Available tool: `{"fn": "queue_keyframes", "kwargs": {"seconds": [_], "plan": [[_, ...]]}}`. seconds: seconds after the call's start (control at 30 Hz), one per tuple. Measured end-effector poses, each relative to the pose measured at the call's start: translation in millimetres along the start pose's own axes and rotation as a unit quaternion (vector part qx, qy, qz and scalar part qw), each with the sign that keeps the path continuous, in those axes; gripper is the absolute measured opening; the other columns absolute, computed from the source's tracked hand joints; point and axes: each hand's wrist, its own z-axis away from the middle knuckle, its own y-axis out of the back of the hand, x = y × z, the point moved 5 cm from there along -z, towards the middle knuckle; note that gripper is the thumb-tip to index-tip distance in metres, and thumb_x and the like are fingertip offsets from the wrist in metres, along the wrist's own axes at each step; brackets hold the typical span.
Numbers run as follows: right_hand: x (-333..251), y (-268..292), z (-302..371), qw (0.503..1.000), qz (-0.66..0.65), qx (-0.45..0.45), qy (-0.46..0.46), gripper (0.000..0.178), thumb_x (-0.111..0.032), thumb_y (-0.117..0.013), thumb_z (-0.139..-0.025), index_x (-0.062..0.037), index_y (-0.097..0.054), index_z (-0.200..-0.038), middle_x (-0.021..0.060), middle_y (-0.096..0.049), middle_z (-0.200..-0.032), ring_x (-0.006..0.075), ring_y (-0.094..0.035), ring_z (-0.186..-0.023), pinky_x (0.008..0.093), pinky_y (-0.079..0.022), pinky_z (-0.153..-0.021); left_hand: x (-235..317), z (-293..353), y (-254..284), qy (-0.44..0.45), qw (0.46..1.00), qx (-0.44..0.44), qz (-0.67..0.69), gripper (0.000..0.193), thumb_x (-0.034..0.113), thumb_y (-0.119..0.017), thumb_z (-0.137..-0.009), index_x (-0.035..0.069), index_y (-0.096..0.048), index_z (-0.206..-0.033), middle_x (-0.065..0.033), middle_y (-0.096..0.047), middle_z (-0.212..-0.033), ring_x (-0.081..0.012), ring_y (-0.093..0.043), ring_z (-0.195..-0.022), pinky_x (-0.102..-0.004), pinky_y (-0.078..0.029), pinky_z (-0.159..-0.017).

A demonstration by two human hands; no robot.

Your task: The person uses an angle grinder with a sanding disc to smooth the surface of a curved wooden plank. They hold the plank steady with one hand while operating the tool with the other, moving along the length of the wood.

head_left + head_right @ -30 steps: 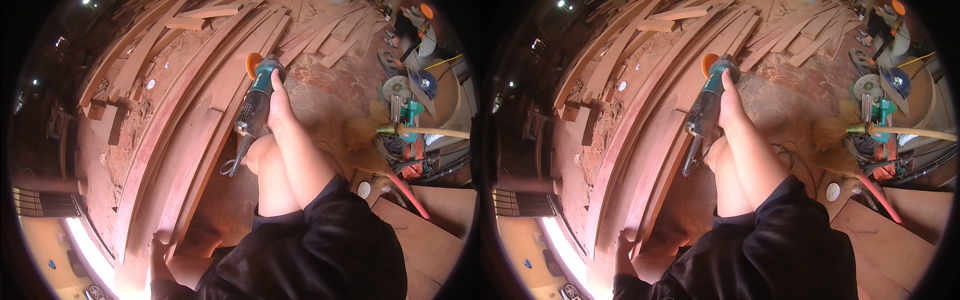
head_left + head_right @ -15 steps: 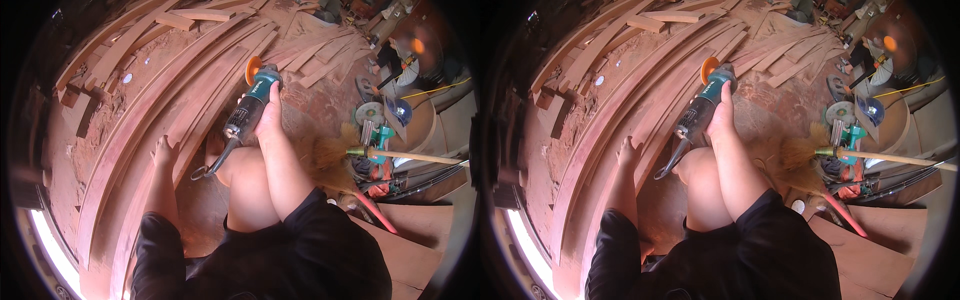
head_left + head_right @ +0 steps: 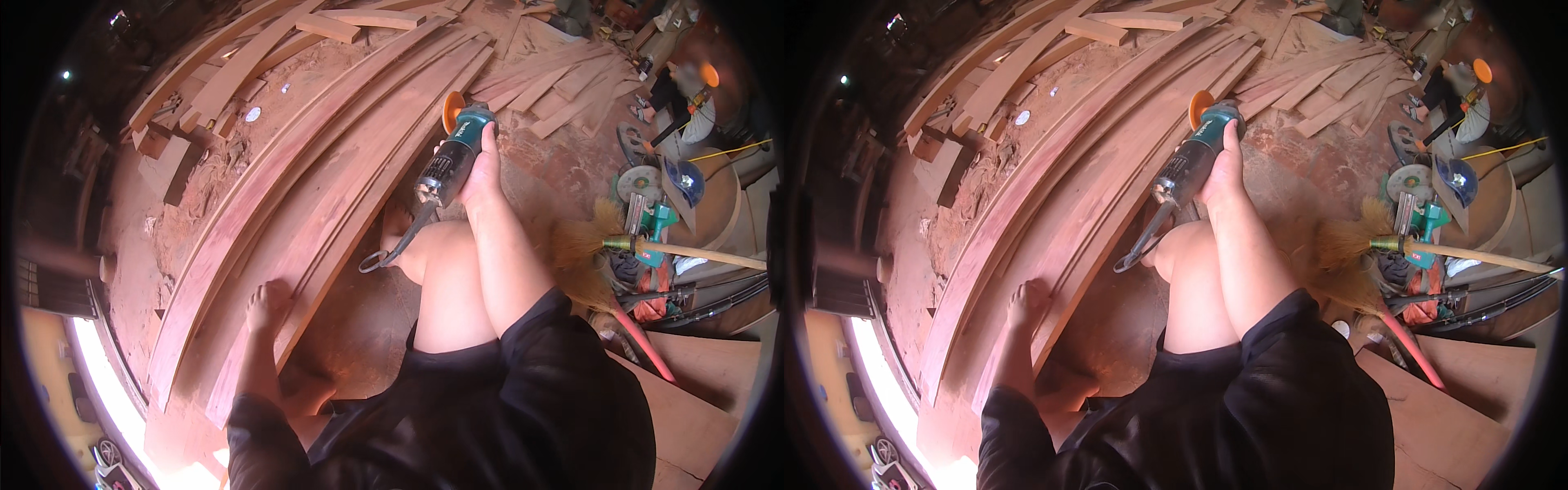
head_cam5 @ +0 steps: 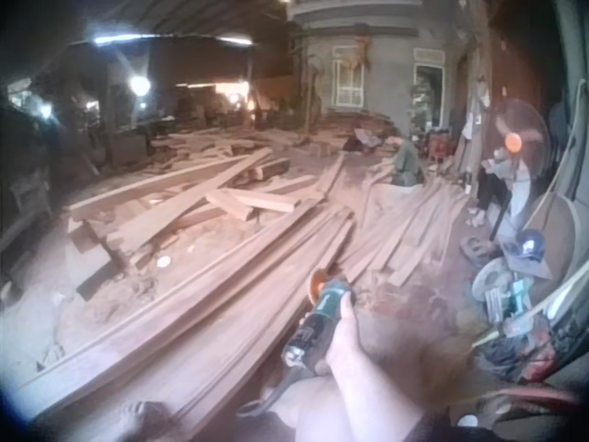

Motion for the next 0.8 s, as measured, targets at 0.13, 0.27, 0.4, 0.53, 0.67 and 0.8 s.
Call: {"fn": "queue_keyframes", "kwargs": {"seconds": [0.13,0.27,0.4,0.53,0.67,0.8], "plan": [[7,-10,8,1.0,0.006,-0.002,0.016,0.08,-0.08,-0.047,-0.1,-0.0071,-0.058,-0.132,0.0176,-0.069,-0.095,0.0338,-0.071,-0.087,0.0482,-0.062,-0.082,20,-10,-23,0.03,0.997,0.044,-0.053,0.095,0.049,-0.085,-0.082,0.015,-0.043,-0.16,-0.0161,-0.06,-0.143,-0.0411,-0.057,-0.133,-0.0555,-0.046,-0.113],[6,-1,7,1.0,0.002,-0.005,-0.005,0.079,-0.08,-0.049,-0.1,-0.0077,-0.058,-0.132,0.0172,-0.069,-0.094,0.0338,-0.071,-0.086,0.0487,-0.062,-0.082,54,-7,0,0.077,0.996,-0.029,-0.035,0.102,0.05,-0.086,-0.082,0.016,-0.037,-0.165,-0.0187,-0.054,-0.149,-0.0405,-0.053,-0.138,-0.0567,-0.047,-0.112],[5,-1,6,1.0,-0.004,-0.003,-0.002,0.079,-0.079,-0.05,-0.1,-0.0076,-0.058,-0.131,0.0173,-0.069,-0.095,0.0338,-0.071,-0.087,0.049,-0.062,-0.083,46,-16,17,0.066,0.993,-0.085,-0.057,0.113,0.053,-0.09,-0.077,0.005,-0.035,-0.164,-0.0227,-0.05,-0.151,-0.0412,-0.047,-0.144,-0.0506,-0.046,-0.117],[-2,6,5,1.0,-0.011,-0.008,0.015,0.078,-0.078,-0.049,-0.101,-0.0065,-0.058,-0.13,0.018,-0.069,-0.097,0.0341,-0.071,-0.088,0.0495,-0.062,-0.084,59,-14,26,0.071,0.986,-0.128,-0.077,0.103,0.05,-0.09,-0.073,-0.002,-0.046,-0.151,-0.0232,-0.047,-0.153,-0.0409,-0.044,-0.145,-0.0501,-0.048,-0.115],[-4,14,-3,1.0,-0.021,0.0,0.007,0.079,-0.079,-0.048,-0.101,-0.0065,-0.058,-0.13,0.0178,-0.069,-0.098,0.0339,-0.071,-0.089,0.0501,-0.062,-0.086,61,-14,34,0.089,0.993,-0.04,-0.065,0.096,0.05,-0.087,-0.075,-0.001,-0.049,-0.146,-0.0242,-0.058,-0.143,-0.0429,-0.056,-0.136,-0.0502,-0.052,-0.109],[-17,25,-10,0.999,-0.016,0.011,0.025,0.079,-0.079,-0.047,-0.101,-0.0072,-0.059,-0.13,0.0175,-0.069,-0.097,0.0334,-0.071,-0.09,0.0496,-0.061,-0.087,88,-25,60,0.072,0.995,-0.069,-0.019,0.093,0.052,-0.087,-0.076,0.005,-0.048,-0.145,-0.0213,-0.069,-0.132,-0.0401,-0.067,-0.126,-0.0484,-0.054,-0.105]]}}
